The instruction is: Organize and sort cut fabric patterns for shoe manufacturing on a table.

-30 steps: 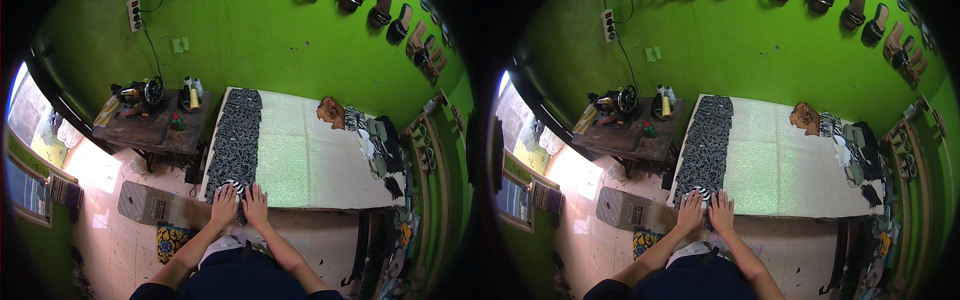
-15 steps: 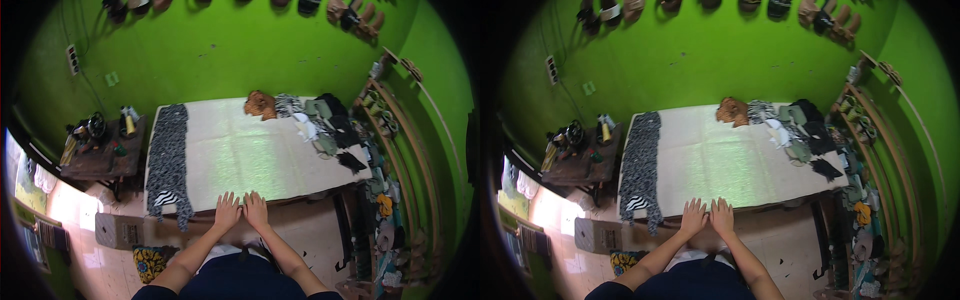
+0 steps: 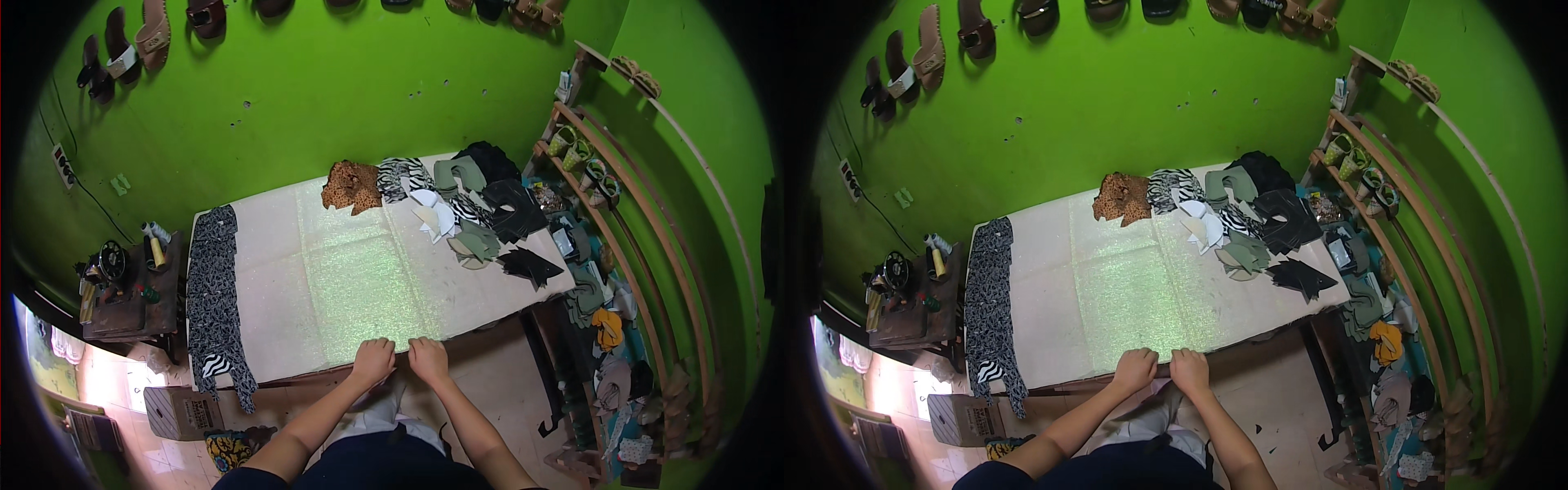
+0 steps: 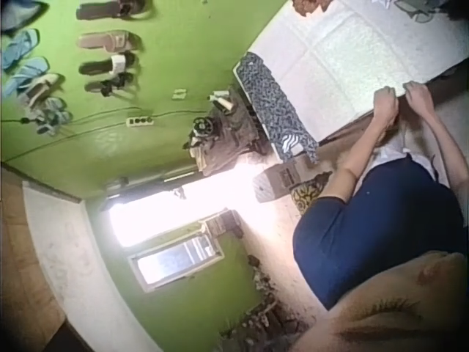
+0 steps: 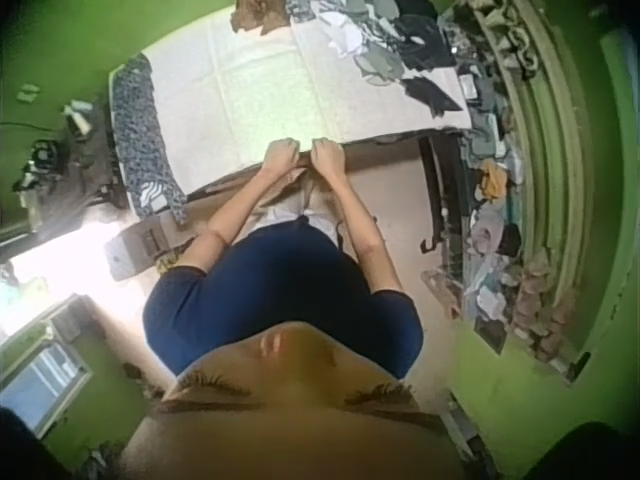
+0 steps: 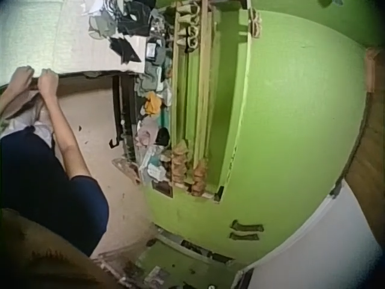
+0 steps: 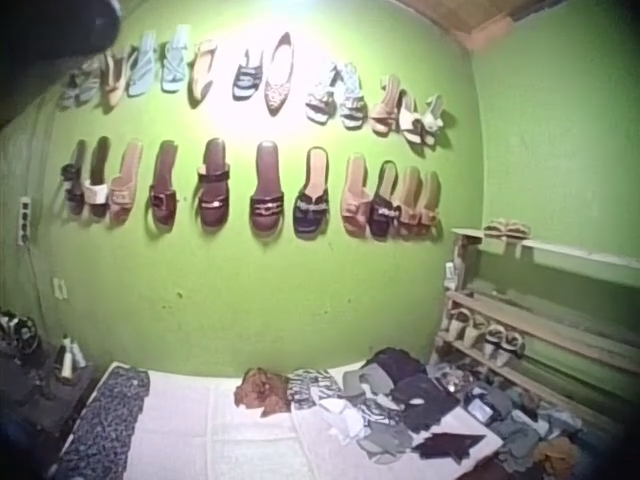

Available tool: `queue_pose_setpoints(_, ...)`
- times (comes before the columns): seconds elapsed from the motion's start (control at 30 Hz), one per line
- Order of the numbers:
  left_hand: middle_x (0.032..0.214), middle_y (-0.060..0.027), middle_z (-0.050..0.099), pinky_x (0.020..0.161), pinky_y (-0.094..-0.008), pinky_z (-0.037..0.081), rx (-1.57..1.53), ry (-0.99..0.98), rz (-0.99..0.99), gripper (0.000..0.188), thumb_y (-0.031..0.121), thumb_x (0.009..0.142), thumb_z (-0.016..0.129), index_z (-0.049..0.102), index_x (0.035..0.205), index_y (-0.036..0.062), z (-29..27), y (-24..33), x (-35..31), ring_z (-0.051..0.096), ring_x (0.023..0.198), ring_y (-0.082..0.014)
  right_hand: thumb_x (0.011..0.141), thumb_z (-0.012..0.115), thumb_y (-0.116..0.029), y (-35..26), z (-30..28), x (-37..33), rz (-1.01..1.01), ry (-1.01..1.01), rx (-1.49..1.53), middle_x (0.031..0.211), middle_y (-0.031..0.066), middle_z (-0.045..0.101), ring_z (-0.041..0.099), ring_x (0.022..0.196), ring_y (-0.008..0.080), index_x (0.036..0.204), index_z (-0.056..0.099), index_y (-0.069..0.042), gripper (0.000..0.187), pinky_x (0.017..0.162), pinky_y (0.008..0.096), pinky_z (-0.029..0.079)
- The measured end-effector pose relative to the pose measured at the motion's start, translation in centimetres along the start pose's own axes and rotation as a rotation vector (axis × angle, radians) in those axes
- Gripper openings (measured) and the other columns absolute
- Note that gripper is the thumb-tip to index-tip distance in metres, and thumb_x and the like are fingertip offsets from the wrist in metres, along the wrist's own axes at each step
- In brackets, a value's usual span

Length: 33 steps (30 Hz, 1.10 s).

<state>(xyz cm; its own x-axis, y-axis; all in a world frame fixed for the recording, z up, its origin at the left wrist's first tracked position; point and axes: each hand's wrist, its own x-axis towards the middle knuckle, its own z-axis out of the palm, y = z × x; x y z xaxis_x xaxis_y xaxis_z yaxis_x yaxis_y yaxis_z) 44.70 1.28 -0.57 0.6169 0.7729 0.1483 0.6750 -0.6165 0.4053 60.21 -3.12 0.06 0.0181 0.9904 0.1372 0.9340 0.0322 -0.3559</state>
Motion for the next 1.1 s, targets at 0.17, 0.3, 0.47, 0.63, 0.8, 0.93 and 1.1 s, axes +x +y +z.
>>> queue_pose_setpoints(0.17,0.076,-0.0111,0.056,0.066,-0.0406,0.044,-0.012,0.043,-0.019,0.012,0.017,0.078,0.052,0.055,0.079,0.0062,0.4,-0.6,4.1,0.057,0.071,-0.0281,0.078,0.053,-0.014,1.9,0.1,3.4,-0.043,0.033,0.095,0.073,0.0108,0.060,0.059,0.068,0.0286,0.082,0.062,-0.006,0.013,0.062,0.0395,0.047)
queue_pose_setpoints(0.3,0.077,-0.0121,0.056,0.065,-0.0401,0.045,-0.047,0.017,-0.051,0.014,0.017,0.078,0.052,0.056,0.081,0.0053,0.0,-0.5,6.6,0.057,0.072,-0.0284,0.077,0.051,-0.016,2.7,0.5,6.0,-0.118,0.036,0.164,0.071,0.0112,0.058,0.059,0.068,0.0283,0.075,0.058,-0.005,0.013,0.062,0.0402,0.046)
queue_pose_setpoints(0.47,0.079,-0.0135,0.057,0.066,-0.0411,0.045,-0.094,0.017,-0.073,0.017,0.017,0.078,0.051,0.057,0.085,0.0032,0.4,-1.4,9.1,0.057,0.073,-0.0296,0.078,0.051,-0.017,3.7,0.2,9.5,-0.131,-0.041,0.149,0.074,0.0114,0.059,0.059,0.070,0.0278,0.079,0.059,-0.005,0.014,0.064,0.0398,0.046)
queue_pose_setpoints(0.63,0.081,-0.0139,0.057,0.066,-0.0405,0.046,-0.117,0.063,-0.139,0.018,0.017,0.078,0.052,0.058,0.087,0.0024,-0.5,-2.4,11.3,0.057,0.072,-0.0300,0.081,0.049,-0.016,3.5,0.2,12.8,-0.120,-0.097,0.246,0.083,0.0116,0.062,0.060,0.076,0.0279,0.092,0.061,-0.005,0.019,0.068,0.0391,0.047)
queue_pose_setpoints(0.8,0.083,-0.0141,0.058,0.065,-0.0410,0.047,-0.107,0.071,-0.250,0.021,0.017,0.078,0.052,0.058,0.091,0.0019,-1.7,-3.8,12.4,0.058,0.073,-0.0305,0.081,0.049,-0.017,3.5,1.0,16.3,-0.230,-0.136,0.309,0.081,0.0120,0.062,0.060,0.073,0.0283,0.093,0.060,-0.006,0.019,0.067,0.0398,0.047)
queue_pose_setpoints(0.93,0.086,-0.0151,0.059,0.068,-0.0414,0.048,-0.168,0.072,-0.288,0.023,0.017,0.078,0.052,0.059,0.096,0.0038,-2.7,-5.3,13.5,0.059,0.076,-0.0316,0.080,0.050,-0.015,3.7,1.3,19.3,-0.228,-0.290,0.317,0.085,0.0133,0.062,0.060,0.077,0.0300,0.094,0.062,-0.006,0.020,0.069,0.0391,0.048)
queue_pose_setpoints(1.1,0.091,-0.0154,0.060,0.074,-0.0431,0.047,-0.173,-0.078,-0.369,0.026,0.019,0.081,0.049,0.059,0.102,0.0070,-4.2,-9.4,17.0,0.060,0.081,-0.0324,0.081,0.049,-0.013,3.7,0.9,25.0,-0.216,-0.201,0.395,0.087,0.0142,0.062,0.058,0.082,0.0311,0.094,0.062,-0.006,0.020,0.074,0.0391,0.047)
